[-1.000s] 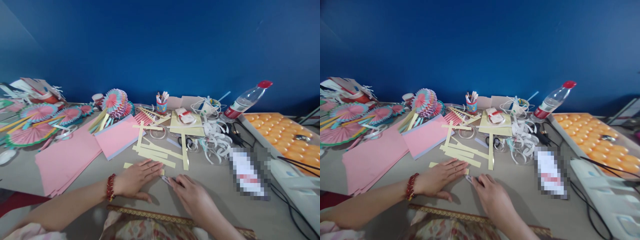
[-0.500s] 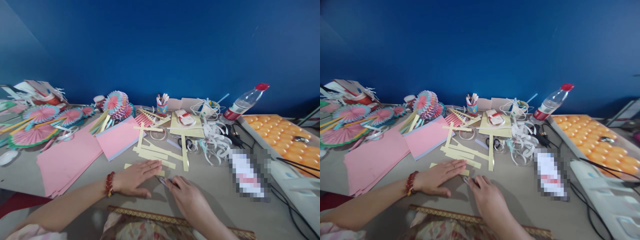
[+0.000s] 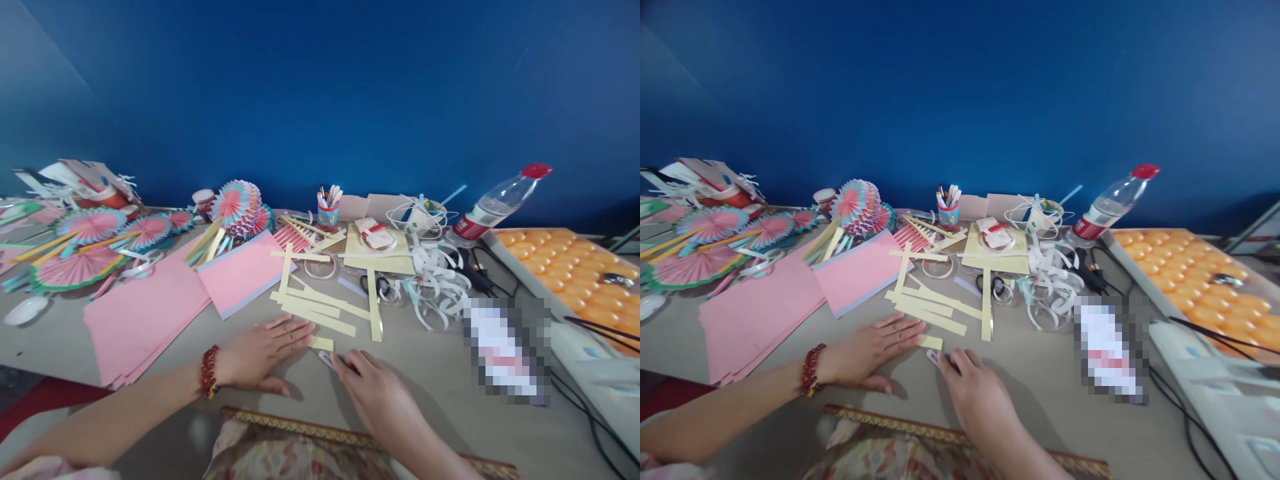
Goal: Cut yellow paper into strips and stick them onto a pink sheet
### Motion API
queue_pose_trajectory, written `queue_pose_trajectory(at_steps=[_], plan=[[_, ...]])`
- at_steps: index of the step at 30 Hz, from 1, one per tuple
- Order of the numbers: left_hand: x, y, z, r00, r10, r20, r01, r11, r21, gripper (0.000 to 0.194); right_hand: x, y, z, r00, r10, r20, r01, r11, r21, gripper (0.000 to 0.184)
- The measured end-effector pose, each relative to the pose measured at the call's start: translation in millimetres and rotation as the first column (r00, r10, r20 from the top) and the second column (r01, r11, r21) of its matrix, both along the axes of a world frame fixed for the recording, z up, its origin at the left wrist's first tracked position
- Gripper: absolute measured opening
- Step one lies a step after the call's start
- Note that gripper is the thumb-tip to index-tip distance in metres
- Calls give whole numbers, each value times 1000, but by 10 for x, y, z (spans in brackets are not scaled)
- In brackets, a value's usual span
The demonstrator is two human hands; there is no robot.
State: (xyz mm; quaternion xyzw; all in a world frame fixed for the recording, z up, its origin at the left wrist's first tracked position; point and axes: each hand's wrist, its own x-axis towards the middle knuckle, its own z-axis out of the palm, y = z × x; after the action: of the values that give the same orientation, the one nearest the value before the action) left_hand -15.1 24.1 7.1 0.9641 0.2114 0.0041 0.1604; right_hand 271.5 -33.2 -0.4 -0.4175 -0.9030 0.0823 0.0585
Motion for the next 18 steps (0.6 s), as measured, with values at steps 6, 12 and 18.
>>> queue_pose_trajectory(at_steps=[6, 12, 18], plan=[[-10, 9, 27, 1000, -8, -12, 8, 1000, -5, 89, -166, 49, 48, 999, -1, 36, 2, 999, -36, 47], [-1, 13, 23, 1000, -14, 5, 14, 1000, -10, 90, -275, 104, 103, 997, 17, 70, -12, 998, -67, 46], [-103, 58, 92, 999, 36, 10, -36, 999, 4, 88, -264, 134, 79, 999, 7, 41, -5, 998, -55, 43]])
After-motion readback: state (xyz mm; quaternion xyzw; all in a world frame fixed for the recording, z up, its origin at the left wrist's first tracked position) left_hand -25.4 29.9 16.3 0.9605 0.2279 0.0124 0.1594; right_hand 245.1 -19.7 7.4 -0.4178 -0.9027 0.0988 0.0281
